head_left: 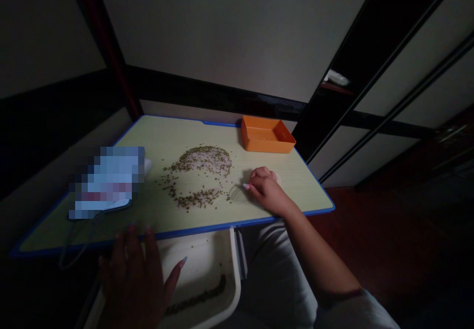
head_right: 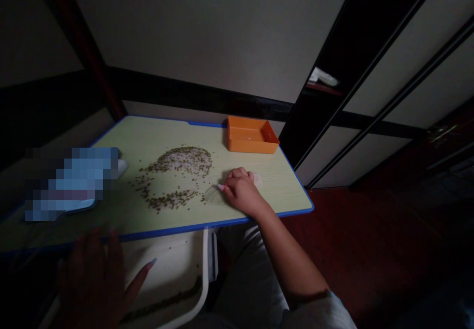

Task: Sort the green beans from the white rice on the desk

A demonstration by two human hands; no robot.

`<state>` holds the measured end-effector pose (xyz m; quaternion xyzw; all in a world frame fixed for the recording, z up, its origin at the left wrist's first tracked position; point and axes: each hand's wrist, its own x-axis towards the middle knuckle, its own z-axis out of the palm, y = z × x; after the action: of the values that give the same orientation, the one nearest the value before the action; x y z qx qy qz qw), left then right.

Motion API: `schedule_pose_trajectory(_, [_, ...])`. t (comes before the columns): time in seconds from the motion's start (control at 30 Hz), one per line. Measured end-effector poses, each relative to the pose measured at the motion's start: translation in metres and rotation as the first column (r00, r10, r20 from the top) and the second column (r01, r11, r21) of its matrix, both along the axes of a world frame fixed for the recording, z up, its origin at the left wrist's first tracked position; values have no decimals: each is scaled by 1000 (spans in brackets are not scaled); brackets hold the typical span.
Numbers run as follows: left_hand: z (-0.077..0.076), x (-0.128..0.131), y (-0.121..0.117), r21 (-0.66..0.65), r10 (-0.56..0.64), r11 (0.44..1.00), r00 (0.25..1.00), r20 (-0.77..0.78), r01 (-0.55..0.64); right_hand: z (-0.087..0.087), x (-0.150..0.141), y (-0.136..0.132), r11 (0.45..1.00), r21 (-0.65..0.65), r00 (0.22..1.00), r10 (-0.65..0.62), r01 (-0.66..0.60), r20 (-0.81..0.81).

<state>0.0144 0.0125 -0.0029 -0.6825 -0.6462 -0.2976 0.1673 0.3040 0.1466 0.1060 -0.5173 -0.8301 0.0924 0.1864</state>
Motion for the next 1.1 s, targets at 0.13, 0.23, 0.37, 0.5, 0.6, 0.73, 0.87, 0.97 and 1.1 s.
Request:
schedule_pose_trajectory(0.13, [2,2,0,-4,5,1000,1000,11,-5,-2,-10,-1,1000,-1,1000,15,-15,-24])
schedule_pose_trajectory(0.23, [4,3,-1,-6,8,1000,999,35,-8,-4,-18,-4,1000,-7,999,5,-5,-43])
schedule_pose_trajectory(0.37, [3,3,-1,-20,4,1000,999,45,-3,-8,-28,-10,998,-25,996,-67,65,-62])
schedule_pose_trajectory(0.5, [2,0,-1,-19,-5,1000,1000,11,6,-10,-37,-13,996,-45,993,-86,82,-86])
schedule_pose_trajectory(0.6, [0,-1,-1,-31,-4,1000,1000,8,5,-9,-43,-14,996,-67,993,-70,64,-99])
schedule_pose_trajectory(0.73, [0,1,-1,-35,7,999,1000,28,-6,-5,-52,-15,994,-106,992,-45,32,-114])
schedule_pose_trajectory(0.87, [3,2,-2,-51,16,999,999,34,-14,-4,-62,-21,991,-130,989,-8,-11,-146])
schedule_pose_trajectory(0.97, [5,-1,-4,-85,-8,996,1000,-14,7,-5,-69,-26,992,-129,988,-14,-6,-154])
schedule_pose_trajectory(1.1, [5,-4,-5,-86,-14,996,999,-44,10,-6,-79,-34,992,-118,980,13,-37,-196])
